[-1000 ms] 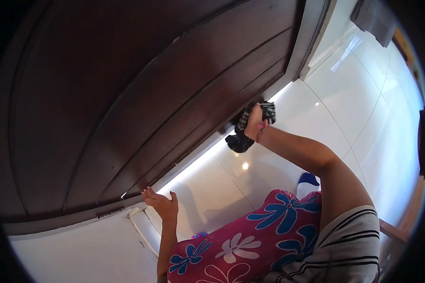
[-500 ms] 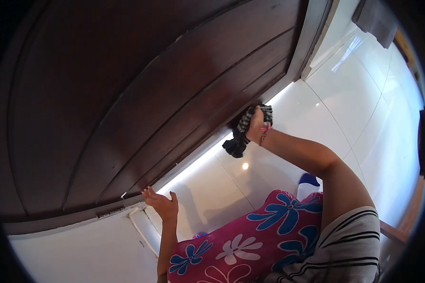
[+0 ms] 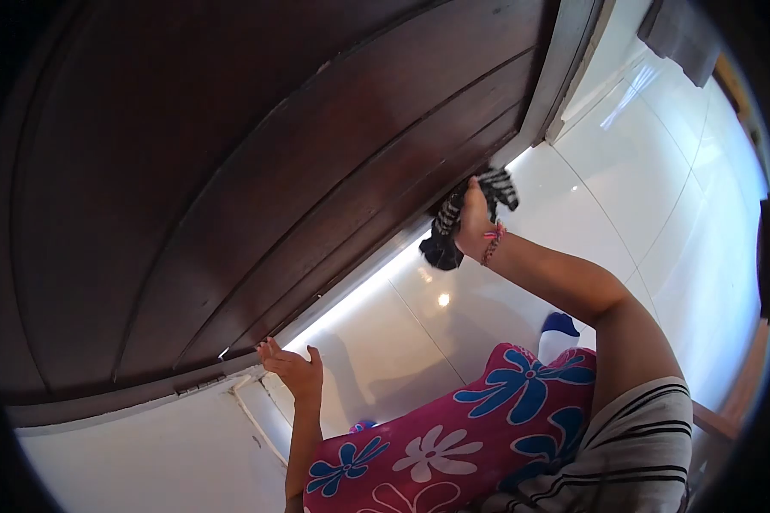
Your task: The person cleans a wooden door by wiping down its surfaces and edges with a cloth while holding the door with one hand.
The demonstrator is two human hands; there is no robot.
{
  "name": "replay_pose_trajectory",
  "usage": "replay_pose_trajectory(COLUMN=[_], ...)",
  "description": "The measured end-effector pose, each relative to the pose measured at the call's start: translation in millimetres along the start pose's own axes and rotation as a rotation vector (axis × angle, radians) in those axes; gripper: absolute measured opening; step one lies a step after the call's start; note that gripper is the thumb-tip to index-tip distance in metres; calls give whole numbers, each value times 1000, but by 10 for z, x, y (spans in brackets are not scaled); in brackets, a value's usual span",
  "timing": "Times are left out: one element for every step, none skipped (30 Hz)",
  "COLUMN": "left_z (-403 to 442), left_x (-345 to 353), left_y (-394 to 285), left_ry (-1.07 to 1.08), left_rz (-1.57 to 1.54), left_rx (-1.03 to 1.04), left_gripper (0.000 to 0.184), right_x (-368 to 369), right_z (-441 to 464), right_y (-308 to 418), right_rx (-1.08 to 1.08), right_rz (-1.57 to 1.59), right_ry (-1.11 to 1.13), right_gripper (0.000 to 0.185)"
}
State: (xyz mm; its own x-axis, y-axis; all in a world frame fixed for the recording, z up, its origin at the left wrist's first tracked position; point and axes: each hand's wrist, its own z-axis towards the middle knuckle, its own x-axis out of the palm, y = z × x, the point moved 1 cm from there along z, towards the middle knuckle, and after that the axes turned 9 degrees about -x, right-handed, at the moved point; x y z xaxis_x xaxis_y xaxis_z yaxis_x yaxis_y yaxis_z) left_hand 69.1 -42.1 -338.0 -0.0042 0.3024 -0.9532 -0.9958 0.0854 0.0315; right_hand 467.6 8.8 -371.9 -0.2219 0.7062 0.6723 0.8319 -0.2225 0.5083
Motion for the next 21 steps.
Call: replay_pose_trajectory(left_z=[0,8,16,14,-1,-5,0,0,-1,0,-6,-11,-7,-2,-3,-1,0,0,-1,-6,-5], left_x=[-2,-4,9,27,32,11,-9,-8,3,22,41,46,43,44,44,45,42,39,33,22,3], left_y=[2,12,29,48,78,91,86,83,79,88,87,66,41,23,2,-11,-12,-4,16,39,63], left_ry=[3,4,7,11,19,17,13,10,-1,-10,-19,-21,-26,-32,-29,-27,-24,-8,9,26,24], left_rz=[-1,0,-4,-7,-10,-6,-4,-7,-3,-2,-3,-1,0,3,-11,-24,-36,-52,-68,-81,-74], left_rx=[0,1,4,7,9,24,38,49,54,59,63,48,33,16,2,-11,-23,-31,-39,-46,-47], left_gripper=[78,78,79,80,81,81,81,81,81,81,81,80,79,78,77,77,76,79,82,84,84], right_x=[-20,-39,80,186,254,313,356,374,379,381,378,360,356,362,378,401,357,360,359,331,394], right_z=[67,133,68,3,-55,-110,-156,-196,-238,-315,-394,-445,-476,-501,-530,-564,-498,-457,-421,-386,-418], right_y=[-28,-55,23,111,187,260,321,354,365,344,307,237,188,144,113,87,45,37,27,72,167], right_rx=[70,140,163,187,178,169,158,181,173,164,153,162,169,177,186,186,208,232,258,297,344], right_rz=[19,38,74,109,93,76,59,23,33,40,45,72,58,46,35,25,23,23,23,84,137], right_ry=[-4,-9,-11,-13,-15,-18,-19,-82,-61,-41,-23,38,20,5,-10,-41,-44,-47,-49,72,110], right_gripper=[41,41,41,40,39,39,38,39,40,41,41,43,43,43,43,45,46,47,48,52,52])
